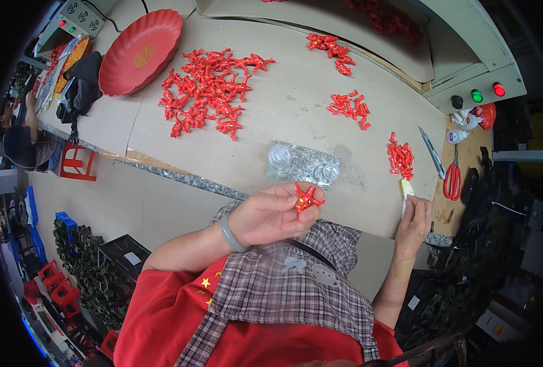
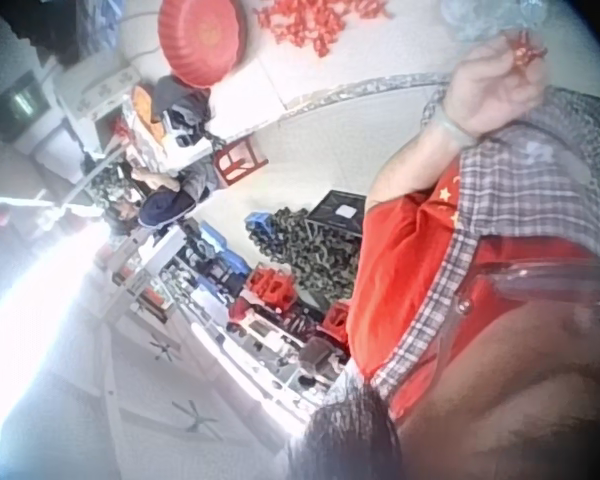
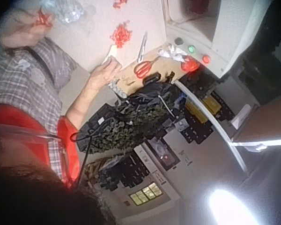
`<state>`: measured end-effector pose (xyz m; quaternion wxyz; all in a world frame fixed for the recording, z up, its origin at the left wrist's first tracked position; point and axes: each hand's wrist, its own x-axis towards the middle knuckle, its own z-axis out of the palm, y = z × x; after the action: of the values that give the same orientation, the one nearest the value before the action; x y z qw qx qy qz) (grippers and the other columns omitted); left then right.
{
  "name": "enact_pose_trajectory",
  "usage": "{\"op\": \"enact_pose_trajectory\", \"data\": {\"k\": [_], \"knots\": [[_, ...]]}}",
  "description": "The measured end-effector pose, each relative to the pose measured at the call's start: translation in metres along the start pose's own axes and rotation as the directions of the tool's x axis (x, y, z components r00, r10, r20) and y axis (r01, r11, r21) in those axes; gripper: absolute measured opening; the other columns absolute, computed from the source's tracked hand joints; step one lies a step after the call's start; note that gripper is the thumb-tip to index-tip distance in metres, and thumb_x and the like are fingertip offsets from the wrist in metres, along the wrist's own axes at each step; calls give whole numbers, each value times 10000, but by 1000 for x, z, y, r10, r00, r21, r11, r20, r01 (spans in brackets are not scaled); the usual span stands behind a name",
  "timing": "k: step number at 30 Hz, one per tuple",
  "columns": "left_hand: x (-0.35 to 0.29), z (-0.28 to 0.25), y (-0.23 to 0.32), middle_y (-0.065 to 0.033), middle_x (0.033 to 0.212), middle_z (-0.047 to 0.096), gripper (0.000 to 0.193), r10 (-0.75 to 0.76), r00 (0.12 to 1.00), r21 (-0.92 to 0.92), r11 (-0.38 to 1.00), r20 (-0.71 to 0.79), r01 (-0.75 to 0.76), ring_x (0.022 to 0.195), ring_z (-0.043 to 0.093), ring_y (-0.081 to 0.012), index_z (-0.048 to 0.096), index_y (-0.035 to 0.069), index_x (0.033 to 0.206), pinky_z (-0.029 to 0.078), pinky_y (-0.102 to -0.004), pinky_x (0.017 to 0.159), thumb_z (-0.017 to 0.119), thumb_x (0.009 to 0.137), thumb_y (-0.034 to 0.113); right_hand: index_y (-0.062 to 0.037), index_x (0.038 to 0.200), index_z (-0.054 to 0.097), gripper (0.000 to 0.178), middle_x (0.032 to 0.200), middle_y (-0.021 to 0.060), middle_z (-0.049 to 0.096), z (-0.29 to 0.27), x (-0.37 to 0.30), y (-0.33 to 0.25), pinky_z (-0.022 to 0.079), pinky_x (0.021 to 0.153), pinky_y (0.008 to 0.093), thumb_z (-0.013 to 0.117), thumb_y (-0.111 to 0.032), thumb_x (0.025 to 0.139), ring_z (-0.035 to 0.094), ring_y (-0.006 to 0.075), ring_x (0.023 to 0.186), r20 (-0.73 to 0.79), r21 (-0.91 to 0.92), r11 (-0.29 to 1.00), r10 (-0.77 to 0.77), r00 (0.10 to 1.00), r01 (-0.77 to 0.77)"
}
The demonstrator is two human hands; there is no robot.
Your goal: The person assembles small red plastic parts by hand, snapping them together at a factory workbench.
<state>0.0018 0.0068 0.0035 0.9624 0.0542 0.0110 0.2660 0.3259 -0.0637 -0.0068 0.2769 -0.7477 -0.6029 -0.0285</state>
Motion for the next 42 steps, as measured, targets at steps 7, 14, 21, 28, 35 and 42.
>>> {"op": "enact_pose_trajectory", "data": {"k": [7,14,21,28,35,42], "knots": [[-5,-1,2,-77,931,556,378,40,998,39,998,-37,-39,663,488,-107,503,12,1303,381,-257,619,550,1004,239,20,1029,698,174,967,164,615,-14,3,-13,506,742,377,619,60,880,623,324,857,68,67,996,51,996,-56],[-16,16,21,-66,927,579,478,146,985,390,915,-87,-102,687,464,-84,524,22,1324,381,-236,643,681,936,253,10,1011,671,207,946,148,589,-22,-2,-10,501,695,374,644,89,822,616,304,812,114,71,997,-29,993,21],[-43,36,85,-33,936,620,299,638,766,973,-217,80,78,813,599,-128,651,19,1186,489,-271,717,679,889,24,9,900,624,145,838,105,501,-16,-5,-1,453,617,351,620,112,800,550,234,669,136,52,991,118,984,-126],[-58,25,144,-130,1040,624,392,705,541,352,-703,460,618,922,626,-288,660,76,1216,516,-383,790,651,834,-15,5,867,634,168,826,112,514,-13,2,-16,472,681,371,581,139,780,577,274,779,-23,74,997,20,1000,-18],[-66,19,139,-174,1350,524,426,694,573,203,-696,437,689,1266,490,-368,642,90,1268,420,-440,1053,641,853,-4,13,894,639,136,929,153,606,-17,9,-11,496,788,386,621,109,800,623,322,904,57,109,992,-70,996,63],[-27,31,122,-162,1465,461,414,600,655,315,-800,459,511,1412,366,-369,633,70,1274,318,-479,1154,639,864,15,-11,871,613,74,828,94,562,-18,6,5,432,587,310,653,45,843,559,172,692,145,198,964,149,978,-176]]}}
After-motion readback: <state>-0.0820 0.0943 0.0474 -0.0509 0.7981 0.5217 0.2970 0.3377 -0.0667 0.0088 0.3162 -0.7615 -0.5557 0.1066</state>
